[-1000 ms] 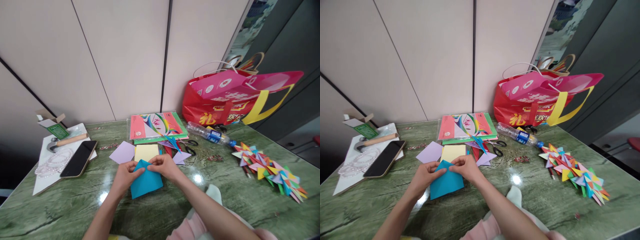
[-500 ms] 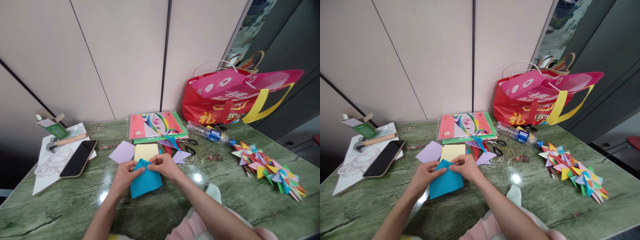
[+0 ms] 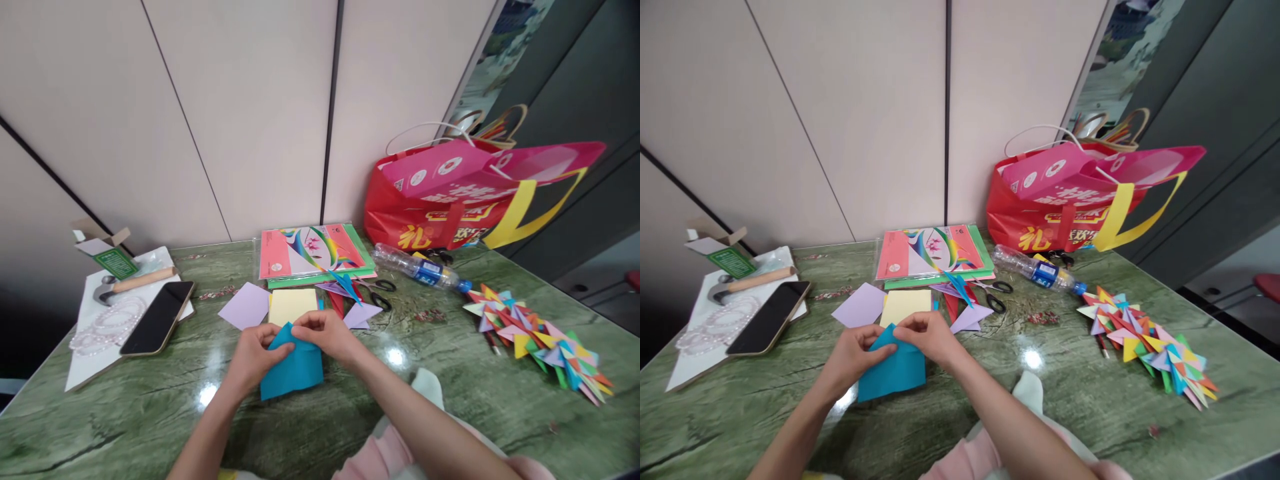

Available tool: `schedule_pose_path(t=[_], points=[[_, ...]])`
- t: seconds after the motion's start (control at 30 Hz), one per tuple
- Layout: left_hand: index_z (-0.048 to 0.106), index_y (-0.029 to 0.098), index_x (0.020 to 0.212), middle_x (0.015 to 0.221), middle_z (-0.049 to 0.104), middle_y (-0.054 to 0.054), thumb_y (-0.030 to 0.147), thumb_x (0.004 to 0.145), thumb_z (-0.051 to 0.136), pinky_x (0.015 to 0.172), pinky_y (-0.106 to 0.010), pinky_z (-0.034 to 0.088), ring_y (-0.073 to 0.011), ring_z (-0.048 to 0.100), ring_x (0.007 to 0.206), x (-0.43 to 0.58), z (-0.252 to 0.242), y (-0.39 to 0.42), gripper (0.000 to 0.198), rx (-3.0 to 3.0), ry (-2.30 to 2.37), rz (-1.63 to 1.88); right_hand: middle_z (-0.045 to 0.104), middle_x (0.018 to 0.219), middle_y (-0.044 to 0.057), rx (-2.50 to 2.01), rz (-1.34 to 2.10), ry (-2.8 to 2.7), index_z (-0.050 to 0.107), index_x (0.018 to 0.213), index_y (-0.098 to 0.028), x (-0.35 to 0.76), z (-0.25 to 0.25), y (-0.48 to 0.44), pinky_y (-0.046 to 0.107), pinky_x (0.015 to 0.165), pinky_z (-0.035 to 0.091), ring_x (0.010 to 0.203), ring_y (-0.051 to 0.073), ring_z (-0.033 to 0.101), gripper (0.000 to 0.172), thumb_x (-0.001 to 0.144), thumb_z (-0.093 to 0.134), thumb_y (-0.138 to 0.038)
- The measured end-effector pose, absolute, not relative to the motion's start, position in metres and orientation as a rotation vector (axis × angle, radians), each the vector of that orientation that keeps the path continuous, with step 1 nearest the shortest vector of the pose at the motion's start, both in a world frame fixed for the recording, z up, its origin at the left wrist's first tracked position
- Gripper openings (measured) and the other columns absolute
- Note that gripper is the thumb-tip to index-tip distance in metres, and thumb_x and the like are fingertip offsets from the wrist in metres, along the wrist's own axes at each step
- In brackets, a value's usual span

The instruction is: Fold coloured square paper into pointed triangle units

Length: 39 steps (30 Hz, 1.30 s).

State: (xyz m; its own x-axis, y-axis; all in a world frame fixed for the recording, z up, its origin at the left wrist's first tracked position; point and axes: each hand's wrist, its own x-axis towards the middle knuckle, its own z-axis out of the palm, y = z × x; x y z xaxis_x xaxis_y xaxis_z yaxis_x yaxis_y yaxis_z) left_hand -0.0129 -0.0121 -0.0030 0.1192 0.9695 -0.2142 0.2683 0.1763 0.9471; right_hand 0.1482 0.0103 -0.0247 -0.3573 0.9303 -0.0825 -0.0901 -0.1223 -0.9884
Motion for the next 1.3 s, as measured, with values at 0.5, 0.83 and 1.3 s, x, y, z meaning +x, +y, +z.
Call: schedule_pose_path(t=[0.5,0.83,1.3], points=[[0.065,0.011,0.066,0.058,0.064,-0.002,0.029,0.059,0.069,0.048,-0.022,0.041,-0.0143,0.054,0.053,-0.0124,-0.0032,-0.0123,0.020,1.412,1.348,0.770,0.063,0.062,0.001,-1.037,1.538,-1.303,0.064,0.066,-0.013,0.1450,-0.0236,0.0097,0.024,0.056,0.039,0.057,0.011,0.052,0.029,0.061,0.069,-0.042],[0.066,0.011,0.066,0.061,0.067,-0.004,0.030,0.056,0.071,0.049,-0.023,0.043,-0.0161,0.058,0.055,-0.0098,-0.0016,-0.0138,0.022,1.302,1.328,0.778,0.059,0.058,-0.001,-1.078,1.439,-1.323,0.060,0.057,-0.016,0.1425,-0.0214,0.0099,0.024,0.056,0.037,0.057,0.011,0.049,0.017,0.063,0.064,-0.031],[0.066,0.011,0.068,0.055,0.065,-0.004,0.041,0.049,0.077,0.045,-0.023,0.041,-0.0167,0.059,0.051,-0.0068,-0.0011,-0.0160,0.037,1.119,1.266,0.766,0.059,0.058,0.000,-1.133,1.289,-1.467,0.060,0.060,-0.015,0.1429,-0.0252,0.0109,0.024,0.054,0.037,0.054,0.011,0.048,0.018,0.069,0.062,-0.031]])
